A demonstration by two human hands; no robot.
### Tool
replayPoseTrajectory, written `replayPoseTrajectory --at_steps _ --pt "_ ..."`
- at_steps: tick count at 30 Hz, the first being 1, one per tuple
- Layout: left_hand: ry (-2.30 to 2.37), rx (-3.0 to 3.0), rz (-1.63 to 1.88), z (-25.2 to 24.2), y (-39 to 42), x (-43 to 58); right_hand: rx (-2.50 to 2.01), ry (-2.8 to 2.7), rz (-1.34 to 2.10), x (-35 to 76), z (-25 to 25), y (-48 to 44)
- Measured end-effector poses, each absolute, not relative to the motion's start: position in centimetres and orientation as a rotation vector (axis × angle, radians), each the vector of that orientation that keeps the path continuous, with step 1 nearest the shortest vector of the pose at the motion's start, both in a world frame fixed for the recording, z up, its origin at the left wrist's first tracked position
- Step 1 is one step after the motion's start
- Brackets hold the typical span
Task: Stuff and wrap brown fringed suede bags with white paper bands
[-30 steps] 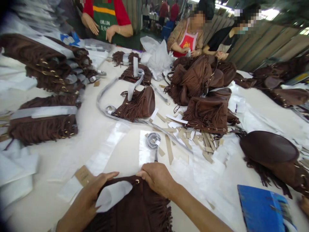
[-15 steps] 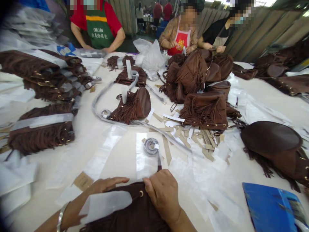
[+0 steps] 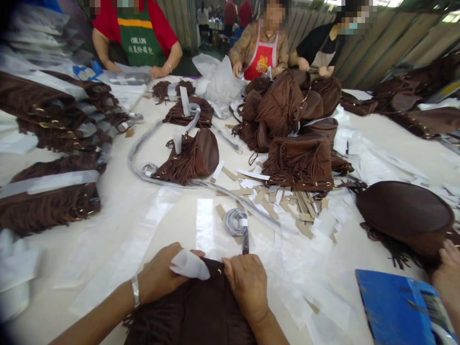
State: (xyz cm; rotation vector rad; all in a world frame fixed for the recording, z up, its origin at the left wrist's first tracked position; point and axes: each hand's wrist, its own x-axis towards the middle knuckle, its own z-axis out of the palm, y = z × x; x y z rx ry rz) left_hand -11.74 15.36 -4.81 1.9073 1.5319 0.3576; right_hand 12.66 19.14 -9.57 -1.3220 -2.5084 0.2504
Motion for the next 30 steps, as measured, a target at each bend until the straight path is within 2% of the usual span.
replayPoseTrajectory --at_steps 7,12,15,20,25,30 --pt "1.547 2.092 0.225 -5.1 15.3 -11.2 -1.297 -2.451 0.154 12.5 -10.1 18.4" --pt "1.510 1.998 0.354 -4.2 14.9 -11.9 -1.362 -2.213 0.523 13.7 -7.0 20.1" --pt "1.358 1.741 0.498 -3.7 15.5 -12.8 -1.528 -2.049 0.566 14.5 -4.7 23.3" --pt "1.205 1.393 0.541 -4.7 18.2 -13.0 -1.793 -2.294 0.592 12.9 -4.6 29.0" --pt "1.067 1.310 0.380 -6.0 20.1 -12.1 -1.936 -2.512 0.565 11.0 -6.0 30.7" --pt "1.111 1.408 0.203 -4.6 20.2 -12.2 -1.611 -2.546 0.557 11.5 -3.9 29.4"
